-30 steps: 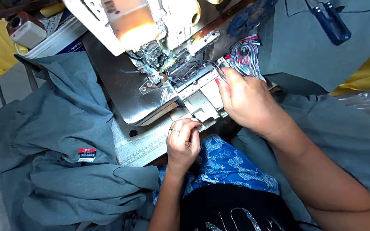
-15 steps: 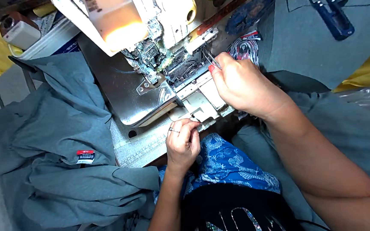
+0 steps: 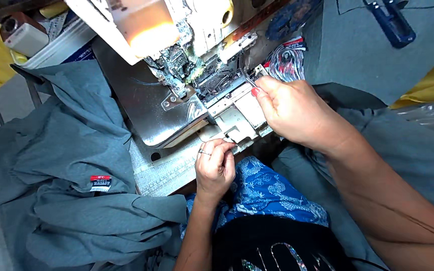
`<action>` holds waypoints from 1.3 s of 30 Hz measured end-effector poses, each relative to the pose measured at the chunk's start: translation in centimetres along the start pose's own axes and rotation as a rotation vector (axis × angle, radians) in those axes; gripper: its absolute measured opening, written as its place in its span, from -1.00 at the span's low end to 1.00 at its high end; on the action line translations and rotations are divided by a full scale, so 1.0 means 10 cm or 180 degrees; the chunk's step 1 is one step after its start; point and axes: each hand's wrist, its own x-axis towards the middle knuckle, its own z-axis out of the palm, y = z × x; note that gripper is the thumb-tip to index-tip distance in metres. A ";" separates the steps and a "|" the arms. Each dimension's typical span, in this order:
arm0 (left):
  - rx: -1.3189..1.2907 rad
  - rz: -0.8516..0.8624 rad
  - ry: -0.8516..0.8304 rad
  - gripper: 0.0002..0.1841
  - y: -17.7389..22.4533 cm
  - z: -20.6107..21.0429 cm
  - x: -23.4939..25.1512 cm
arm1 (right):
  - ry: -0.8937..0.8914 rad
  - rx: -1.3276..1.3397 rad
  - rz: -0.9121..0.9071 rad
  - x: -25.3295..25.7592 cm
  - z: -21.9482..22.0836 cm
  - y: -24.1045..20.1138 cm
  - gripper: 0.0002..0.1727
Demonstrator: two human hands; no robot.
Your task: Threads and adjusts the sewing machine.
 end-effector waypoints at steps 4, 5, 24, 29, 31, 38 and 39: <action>-0.0069 -0.0024 -0.0001 -0.91 0.00 -0.01 0.01 | 0.0013 0.0083 -0.0022 -0.09 -0.01 0.02 -0.68; -0.0047 -0.0023 -0.0004 -0.90 0.00 -0.01 0.01 | -0.0031 0.0076 0.0035 -0.08 -0.02 0.01 -0.67; 0.0020 0.0000 -0.0006 -0.90 0.00 0.00 0.01 | -0.0002 0.0010 0.0093 0.11 -0.01 0.01 -0.65; -0.0457 -0.0245 -0.0016 -0.90 0.03 -0.04 0.02 | 0.0402 0.0373 -0.0076 -0.20 0.06 0.01 -0.66; -0.0482 -0.0286 0.0000 -0.90 0.03 -0.04 0.03 | 0.0579 0.0680 -0.0072 -0.28 0.06 0.03 -0.56; -0.0284 -0.0216 -0.0011 -0.90 0.03 -0.02 0.02 | 0.0734 0.2824 0.0440 -0.23 0.04 -0.03 -0.75; -0.0271 -0.0203 -0.0013 -0.90 0.02 -0.02 0.01 | 0.0788 0.3097 0.0514 -0.18 0.06 -0.05 -0.79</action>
